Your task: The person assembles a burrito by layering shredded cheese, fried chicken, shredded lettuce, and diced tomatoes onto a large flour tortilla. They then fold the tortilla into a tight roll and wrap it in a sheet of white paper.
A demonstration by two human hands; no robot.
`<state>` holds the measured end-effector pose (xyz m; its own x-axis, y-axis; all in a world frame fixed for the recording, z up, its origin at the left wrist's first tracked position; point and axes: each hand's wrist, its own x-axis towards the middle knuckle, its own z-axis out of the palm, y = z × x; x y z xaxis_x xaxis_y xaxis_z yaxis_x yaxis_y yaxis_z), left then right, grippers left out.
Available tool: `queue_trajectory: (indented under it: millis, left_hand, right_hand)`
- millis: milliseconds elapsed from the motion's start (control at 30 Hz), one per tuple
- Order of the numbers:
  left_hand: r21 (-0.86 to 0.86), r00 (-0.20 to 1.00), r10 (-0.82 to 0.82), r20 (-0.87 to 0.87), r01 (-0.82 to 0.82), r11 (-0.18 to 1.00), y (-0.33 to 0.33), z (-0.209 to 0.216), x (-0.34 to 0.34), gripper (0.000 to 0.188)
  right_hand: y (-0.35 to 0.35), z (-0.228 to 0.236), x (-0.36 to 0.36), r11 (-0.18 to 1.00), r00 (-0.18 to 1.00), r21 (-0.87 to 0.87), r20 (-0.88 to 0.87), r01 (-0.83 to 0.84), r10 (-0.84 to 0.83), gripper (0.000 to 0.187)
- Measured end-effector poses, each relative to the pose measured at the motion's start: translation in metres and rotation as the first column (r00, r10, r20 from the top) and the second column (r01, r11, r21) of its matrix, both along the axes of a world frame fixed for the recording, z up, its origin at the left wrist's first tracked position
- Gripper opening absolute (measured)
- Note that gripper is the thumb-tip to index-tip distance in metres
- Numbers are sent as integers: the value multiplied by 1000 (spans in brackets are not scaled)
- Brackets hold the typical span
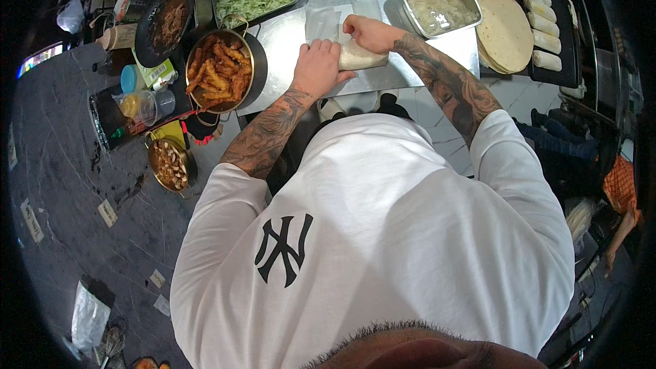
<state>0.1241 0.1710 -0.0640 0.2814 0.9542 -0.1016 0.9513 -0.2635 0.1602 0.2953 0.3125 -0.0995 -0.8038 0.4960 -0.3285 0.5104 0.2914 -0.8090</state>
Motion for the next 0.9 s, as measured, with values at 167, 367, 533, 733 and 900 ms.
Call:
queue_trajectory:
  millis: [167, 367, 533, 733, 900]
  left_hand:
    - [-91, 995, -7, 96, 16, 996, 9, -4, -3, 66]
    - [-76, 990, -19, 142, 30, 997, 10, -4, -5, 60]
    - [-105, 986, -5, 166, 23, 994, 10, -5, -5, 61]
    - [-106, 976, -16, 219, 40, 994, 11, -7, -7, 54]
    - [-285, 972, 23, 235, 46, 957, 22, -6, -8, 62]
  right_hand:
    - [0, -6, 2, 999, 998, -47, -56, 2, -5, 28]
    - [-14, -1, 8, 942, 999, 333, -21, 48, -43, 17]
    - [-46, 4, 16, 856, 993, 515, 81, 33, -88, 17]
    - [-81, 16, 25, 676, 997, 735, -9, -47, 80, 37]
    - [-86, 13, 8, 746, 976, 654, 215, -127, -22, 55]
